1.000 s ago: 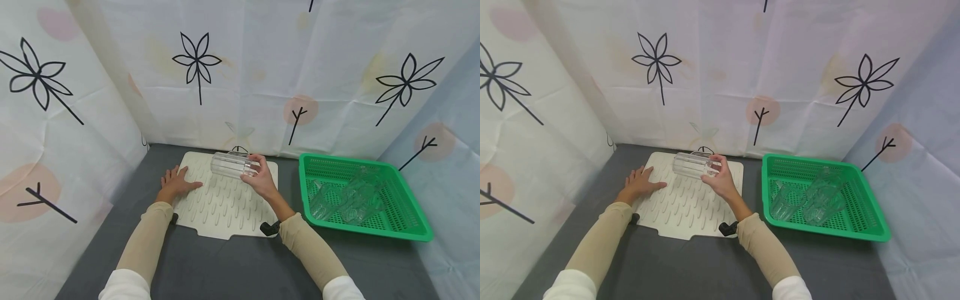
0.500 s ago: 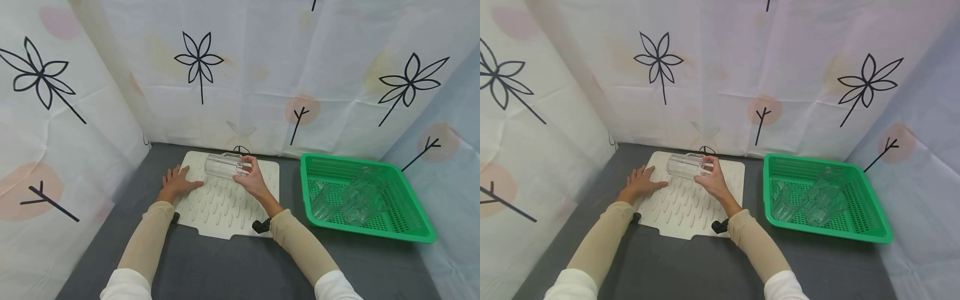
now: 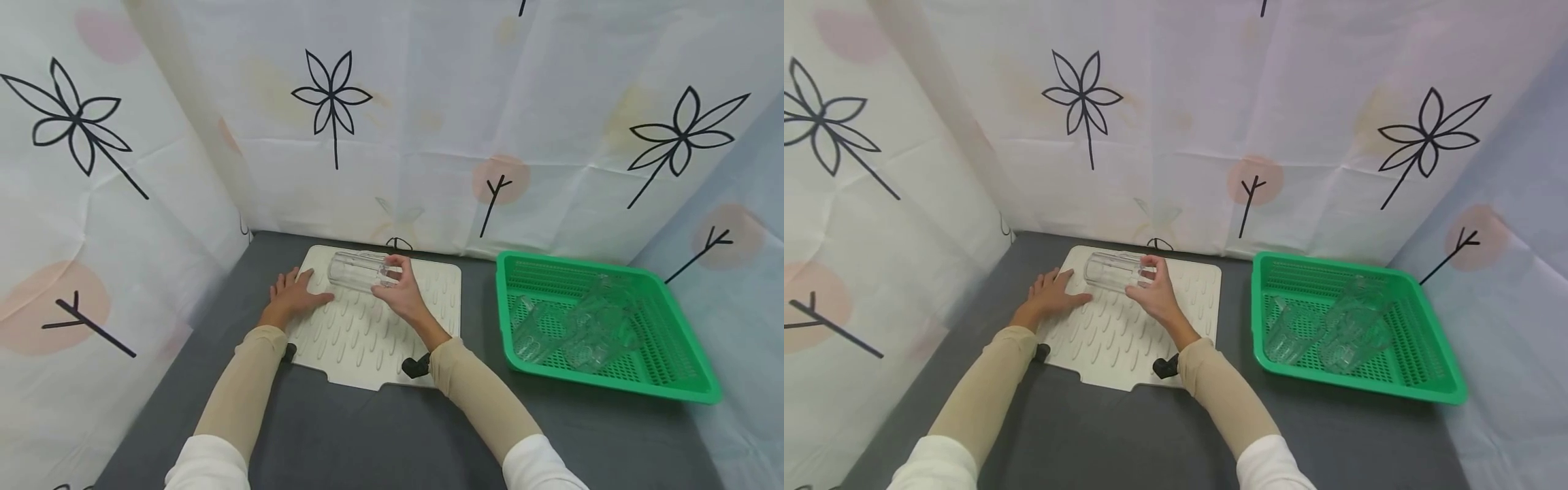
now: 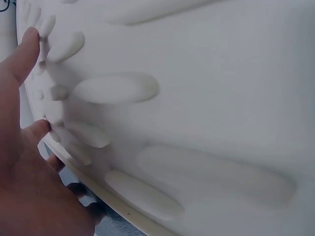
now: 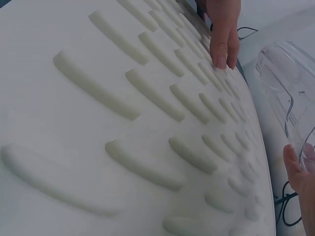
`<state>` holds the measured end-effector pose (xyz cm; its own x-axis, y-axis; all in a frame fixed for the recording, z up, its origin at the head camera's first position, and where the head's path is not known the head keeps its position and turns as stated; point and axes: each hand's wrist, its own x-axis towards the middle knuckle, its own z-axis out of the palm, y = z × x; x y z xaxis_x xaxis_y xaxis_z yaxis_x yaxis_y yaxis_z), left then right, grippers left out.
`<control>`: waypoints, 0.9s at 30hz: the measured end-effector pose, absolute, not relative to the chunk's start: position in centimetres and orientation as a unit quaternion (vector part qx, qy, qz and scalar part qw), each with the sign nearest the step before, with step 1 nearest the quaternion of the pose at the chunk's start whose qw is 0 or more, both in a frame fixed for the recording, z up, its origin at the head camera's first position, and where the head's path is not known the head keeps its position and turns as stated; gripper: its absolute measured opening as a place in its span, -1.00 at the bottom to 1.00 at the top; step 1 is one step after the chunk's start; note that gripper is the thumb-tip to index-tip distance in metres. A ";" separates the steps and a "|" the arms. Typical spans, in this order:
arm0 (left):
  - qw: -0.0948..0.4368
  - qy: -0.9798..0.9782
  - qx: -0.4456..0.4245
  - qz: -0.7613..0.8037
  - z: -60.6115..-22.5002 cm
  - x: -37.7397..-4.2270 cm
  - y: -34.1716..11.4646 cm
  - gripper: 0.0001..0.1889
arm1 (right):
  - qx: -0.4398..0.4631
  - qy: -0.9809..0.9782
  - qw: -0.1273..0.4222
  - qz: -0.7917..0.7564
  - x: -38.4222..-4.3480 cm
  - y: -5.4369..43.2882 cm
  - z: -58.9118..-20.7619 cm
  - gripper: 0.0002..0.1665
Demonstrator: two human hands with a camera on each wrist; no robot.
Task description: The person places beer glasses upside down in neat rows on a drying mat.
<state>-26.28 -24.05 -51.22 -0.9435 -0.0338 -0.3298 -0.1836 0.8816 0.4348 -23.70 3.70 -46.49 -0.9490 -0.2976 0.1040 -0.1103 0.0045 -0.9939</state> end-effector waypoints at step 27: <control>0.010 0.935 -0.014 0.354 -48.1 -25.5 -24.5 -0.20 | -0.136 0.712 0.062 -0.686 -25.6 1.1 -50.1 -0.27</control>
